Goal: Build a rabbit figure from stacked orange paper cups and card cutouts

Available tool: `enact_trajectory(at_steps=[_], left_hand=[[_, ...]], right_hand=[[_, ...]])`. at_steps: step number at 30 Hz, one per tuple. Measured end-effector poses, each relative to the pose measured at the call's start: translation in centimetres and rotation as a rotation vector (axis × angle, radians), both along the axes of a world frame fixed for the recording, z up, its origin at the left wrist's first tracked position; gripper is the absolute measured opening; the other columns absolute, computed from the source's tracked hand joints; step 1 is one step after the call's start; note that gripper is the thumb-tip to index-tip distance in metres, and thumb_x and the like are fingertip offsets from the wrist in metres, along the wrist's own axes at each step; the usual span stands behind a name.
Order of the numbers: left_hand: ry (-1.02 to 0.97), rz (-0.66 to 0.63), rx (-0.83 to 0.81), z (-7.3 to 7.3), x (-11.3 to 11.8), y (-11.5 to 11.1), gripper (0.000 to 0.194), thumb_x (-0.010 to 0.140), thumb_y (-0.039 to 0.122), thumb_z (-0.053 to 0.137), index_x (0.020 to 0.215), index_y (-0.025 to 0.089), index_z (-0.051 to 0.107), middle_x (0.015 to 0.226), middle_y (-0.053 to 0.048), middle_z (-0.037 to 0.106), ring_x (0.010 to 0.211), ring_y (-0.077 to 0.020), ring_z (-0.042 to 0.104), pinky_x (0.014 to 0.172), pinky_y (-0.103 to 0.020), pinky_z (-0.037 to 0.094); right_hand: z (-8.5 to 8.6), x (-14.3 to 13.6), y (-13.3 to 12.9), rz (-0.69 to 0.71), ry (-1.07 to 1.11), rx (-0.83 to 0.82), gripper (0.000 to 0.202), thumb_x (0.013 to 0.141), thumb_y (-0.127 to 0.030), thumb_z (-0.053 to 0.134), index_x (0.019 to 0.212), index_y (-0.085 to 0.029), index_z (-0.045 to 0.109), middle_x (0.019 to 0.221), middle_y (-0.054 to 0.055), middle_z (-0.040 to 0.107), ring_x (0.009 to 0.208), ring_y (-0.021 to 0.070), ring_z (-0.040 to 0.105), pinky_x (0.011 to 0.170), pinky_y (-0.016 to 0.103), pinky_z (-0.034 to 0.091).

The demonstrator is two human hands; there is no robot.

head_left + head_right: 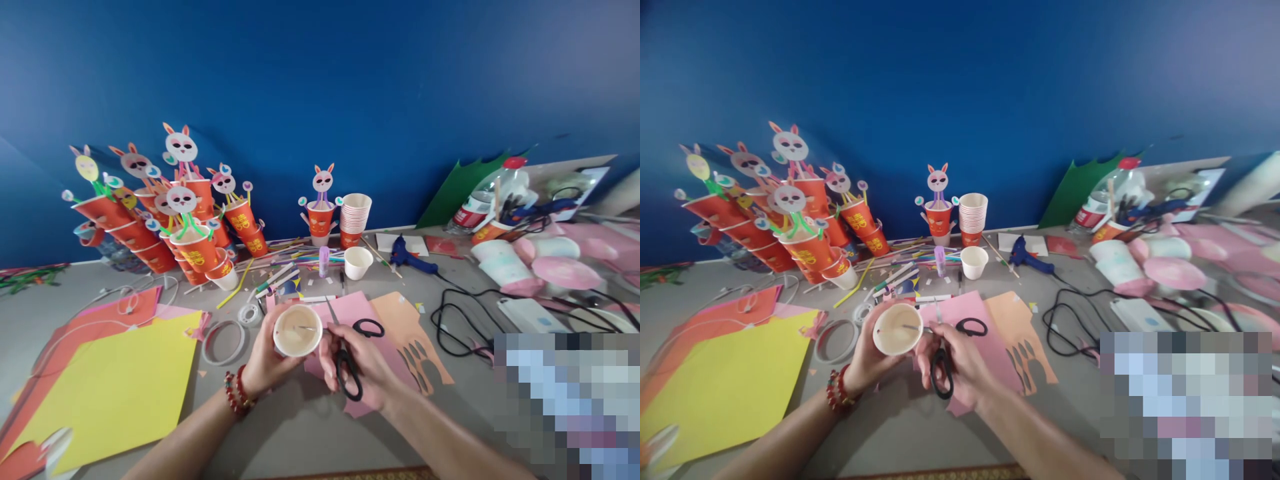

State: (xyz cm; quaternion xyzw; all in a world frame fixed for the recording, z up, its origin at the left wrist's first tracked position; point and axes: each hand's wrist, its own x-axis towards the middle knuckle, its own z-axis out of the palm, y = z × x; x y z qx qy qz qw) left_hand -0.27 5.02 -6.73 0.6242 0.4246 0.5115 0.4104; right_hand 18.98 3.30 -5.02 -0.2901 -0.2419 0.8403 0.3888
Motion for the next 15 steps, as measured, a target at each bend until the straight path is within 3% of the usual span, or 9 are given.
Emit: enact_trajectory(at_steps=[6, 8, 10, 13, 15], left_hand=[[0.147, -0.077, 0.193, -0.1, -0.9, 0.5, 0.058, 0.070, 0.026, 0.085, 0.122, 0.027, 0.060, 0.132, -0.015, 0.062, 0.137, -0.0384, 0.046, 0.117, -0.058, 0.025], [0.139, -0.125, 0.280, 0.1, -1.2, 0.6, 0.068, 0.065, 0.030, 0.089, 0.126, 0.030, 0.059, 0.139, -0.015, 0.057, 0.140, -0.0395, 0.041, 0.117, -0.059, 0.023], [0.077, -0.181, 0.304, 0.5, -1.2, 0.6, 0.081, 0.061, 0.045, 0.090, 0.133, 0.031, 0.056, 0.150, -0.015, 0.046, 0.145, -0.0416, 0.033, 0.118, -0.059, 0.020], [-0.168, -0.313, 0.124, 1.2, -0.6, 0.4, 0.080, 0.076, 0.071, 0.065, 0.141, 0.027, 0.051, 0.151, -0.017, 0.046, 0.143, -0.0415, 0.036, 0.116, -0.058, 0.027], [-0.363, -0.344, -0.033, 1.6, 0.0, 0.3, 0.072, 0.085, 0.071, 0.052, 0.140, 0.024, 0.052, 0.142, -0.016, 0.056, 0.135, -0.0387, 0.047, 0.112, -0.055, 0.035]], right_hand=[[-1.0, 0.2, 0.3, 0.115, 0.155, -0.111, 0.049, 0.093, -0.044, 0.045, 0.056, -0.016, 0.060, 0.038, 0.000, 0.055, 0.028, 0.0091, 0.042, 0.032, 0.019, 0.037], [-0.7, 0.1, 0.1, 0.102, 0.101, -0.082, 0.050, 0.092, -0.046, 0.046, 0.055, -0.016, 0.060, 0.038, 0.000, 0.056, 0.029, 0.0101, 0.045, 0.033, 0.019, 0.036], [-0.1, 0.0, -0.2, 0.039, -0.022, 0.007, 0.053, 0.092, -0.050, 0.046, 0.057, -0.014, 0.063, 0.043, 0.003, 0.060, 0.034, 0.0117, 0.053, 0.036, 0.019, 0.037], [0.6, 0.0, -0.9, -0.083, -0.255, 0.208, 0.056, 0.095, -0.055, 0.045, 0.067, -0.013, 0.068, 0.053, 0.005, 0.065, 0.047, 0.0134, 0.061, 0.043, 0.020, 0.042], [0.9, 0.2, -1.3, -0.096, -0.387, 0.338, 0.056, 0.097, -0.058, 0.043, 0.073, -0.014, 0.068, 0.060, 0.005, 0.067, 0.052, 0.0137, 0.061, 0.045, 0.020, 0.044]])
